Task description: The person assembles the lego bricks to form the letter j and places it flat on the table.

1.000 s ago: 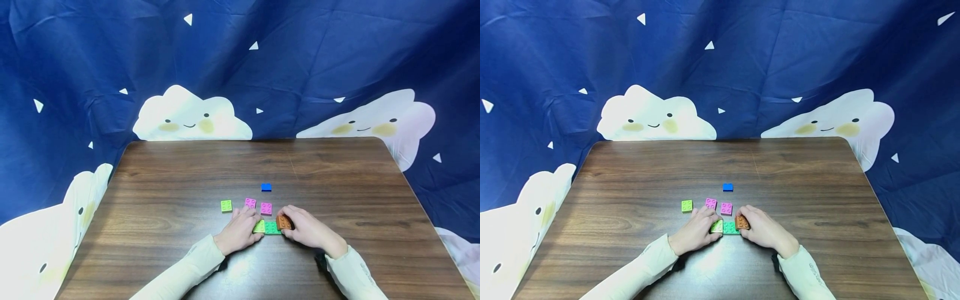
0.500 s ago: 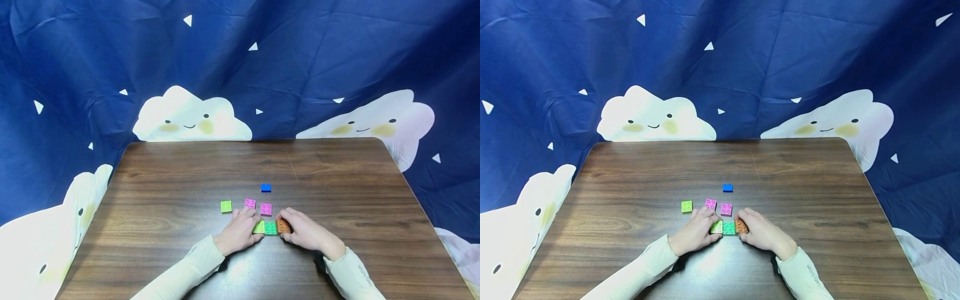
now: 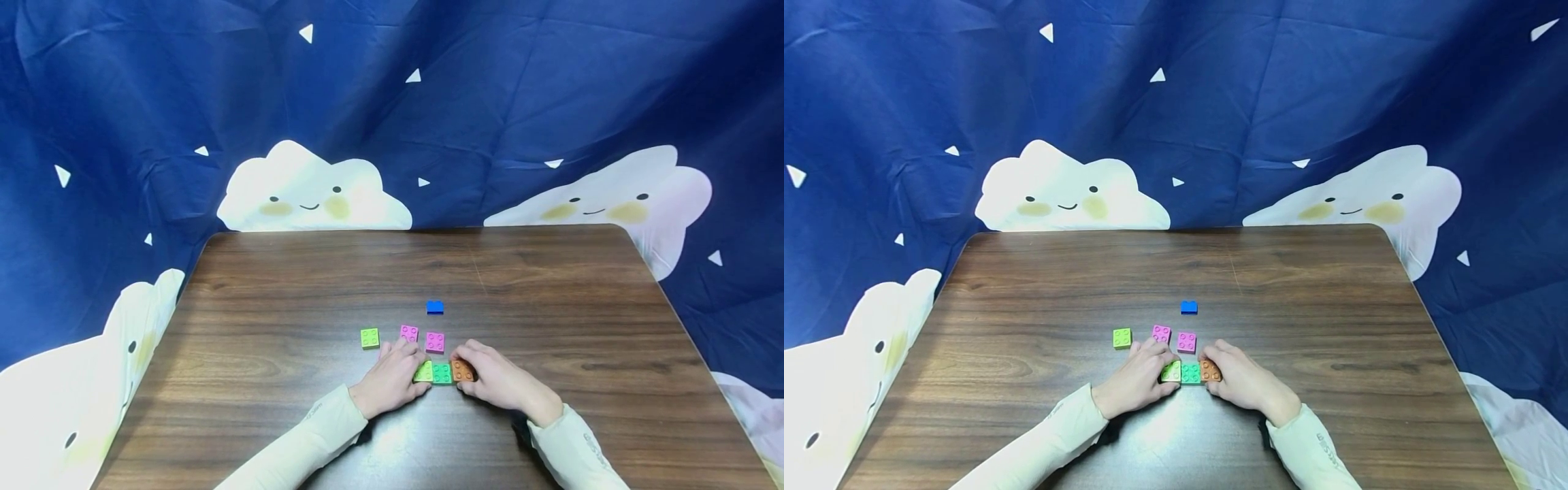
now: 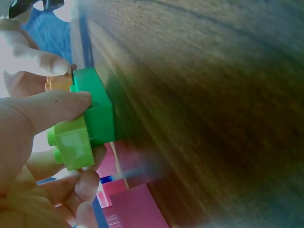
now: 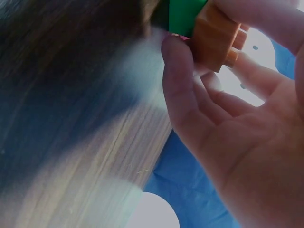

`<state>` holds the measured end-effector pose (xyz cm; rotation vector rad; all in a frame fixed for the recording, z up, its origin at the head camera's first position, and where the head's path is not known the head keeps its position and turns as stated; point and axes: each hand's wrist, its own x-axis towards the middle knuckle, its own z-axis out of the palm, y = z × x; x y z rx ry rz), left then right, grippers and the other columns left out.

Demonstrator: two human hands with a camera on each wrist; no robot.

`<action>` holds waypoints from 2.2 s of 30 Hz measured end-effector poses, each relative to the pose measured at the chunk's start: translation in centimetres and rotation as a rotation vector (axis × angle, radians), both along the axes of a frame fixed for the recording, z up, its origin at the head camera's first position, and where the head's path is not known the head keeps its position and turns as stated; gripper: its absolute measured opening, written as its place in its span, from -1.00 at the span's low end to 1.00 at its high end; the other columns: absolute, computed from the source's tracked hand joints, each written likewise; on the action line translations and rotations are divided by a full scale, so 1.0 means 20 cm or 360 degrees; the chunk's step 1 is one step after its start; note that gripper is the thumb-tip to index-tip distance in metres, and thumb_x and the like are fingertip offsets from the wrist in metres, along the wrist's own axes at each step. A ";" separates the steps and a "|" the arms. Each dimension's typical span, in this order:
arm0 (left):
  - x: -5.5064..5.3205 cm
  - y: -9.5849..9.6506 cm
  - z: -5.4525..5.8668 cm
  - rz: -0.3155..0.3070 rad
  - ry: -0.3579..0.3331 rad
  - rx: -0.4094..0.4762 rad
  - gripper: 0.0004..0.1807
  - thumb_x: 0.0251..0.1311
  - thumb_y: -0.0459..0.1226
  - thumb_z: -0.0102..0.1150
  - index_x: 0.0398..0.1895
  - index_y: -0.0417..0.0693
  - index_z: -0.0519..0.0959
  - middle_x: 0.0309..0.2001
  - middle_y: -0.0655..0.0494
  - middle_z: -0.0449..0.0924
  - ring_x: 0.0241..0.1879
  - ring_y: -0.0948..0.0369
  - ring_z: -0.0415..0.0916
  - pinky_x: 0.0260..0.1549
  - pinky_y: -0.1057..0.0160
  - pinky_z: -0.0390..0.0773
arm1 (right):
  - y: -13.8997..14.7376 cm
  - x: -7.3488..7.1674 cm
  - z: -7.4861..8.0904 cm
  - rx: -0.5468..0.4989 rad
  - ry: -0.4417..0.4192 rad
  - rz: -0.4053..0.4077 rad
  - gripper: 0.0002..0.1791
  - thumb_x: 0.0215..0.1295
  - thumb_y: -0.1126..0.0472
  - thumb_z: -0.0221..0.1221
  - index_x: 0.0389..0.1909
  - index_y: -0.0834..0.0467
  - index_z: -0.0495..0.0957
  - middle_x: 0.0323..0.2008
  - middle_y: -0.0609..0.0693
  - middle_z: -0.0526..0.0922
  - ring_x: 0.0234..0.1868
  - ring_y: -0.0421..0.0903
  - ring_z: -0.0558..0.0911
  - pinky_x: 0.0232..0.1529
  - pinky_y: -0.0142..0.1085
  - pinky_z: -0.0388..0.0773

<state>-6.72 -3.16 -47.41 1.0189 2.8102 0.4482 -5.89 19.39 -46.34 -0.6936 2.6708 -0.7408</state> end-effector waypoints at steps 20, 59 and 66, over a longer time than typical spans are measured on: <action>-0.01 0.01 0.00 -0.0010 -0.0021 0.0001 -0.65 0.08 -0.02 0.30 -0.11 0.02 0.65 -0.26 0.27 0.50 -0.27 0.29 0.24 -0.28 0.32 0.12 | 0.00 -0.03 -0.01 -0.0078 -0.0074 -0.0004 -0.53 0.06 0.21 0.36 0.03 0.30 0.61 -0.27 -0.13 0.52 -0.27 -0.27 0.46 -0.20 -0.36 0.47; -0.02 -0.01 0.00 -0.0025 -0.0049 -0.0011 -0.48 0.06 0.06 0.31 0.03 0.00 0.57 -0.09 0.17 0.54 -0.12 0.26 0.32 -0.15 0.30 0.24 | 0.02 -0.06 -0.08 -0.0130 -0.0037 0.0002 -0.64 -0.04 0.12 0.40 -0.17 0.10 0.65 -0.32 -0.21 0.54 -0.30 -0.29 0.45 -0.26 -0.40 0.40; -0.05 -0.14 0.06 0.0031 -0.0126 0.0160 -0.38 -0.08 0.05 0.43 0.04 -0.04 0.54 -0.13 0.10 0.50 -0.13 0.19 0.32 -0.05 0.16 0.28 | 0.00 -0.06 -0.07 -0.0086 -0.0061 0.0006 -0.65 0.00 0.09 0.37 -0.15 0.06 0.61 -0.27 -0.20 0.56 -0.24 -0.25 0.49 -0.19 -0.34 0.44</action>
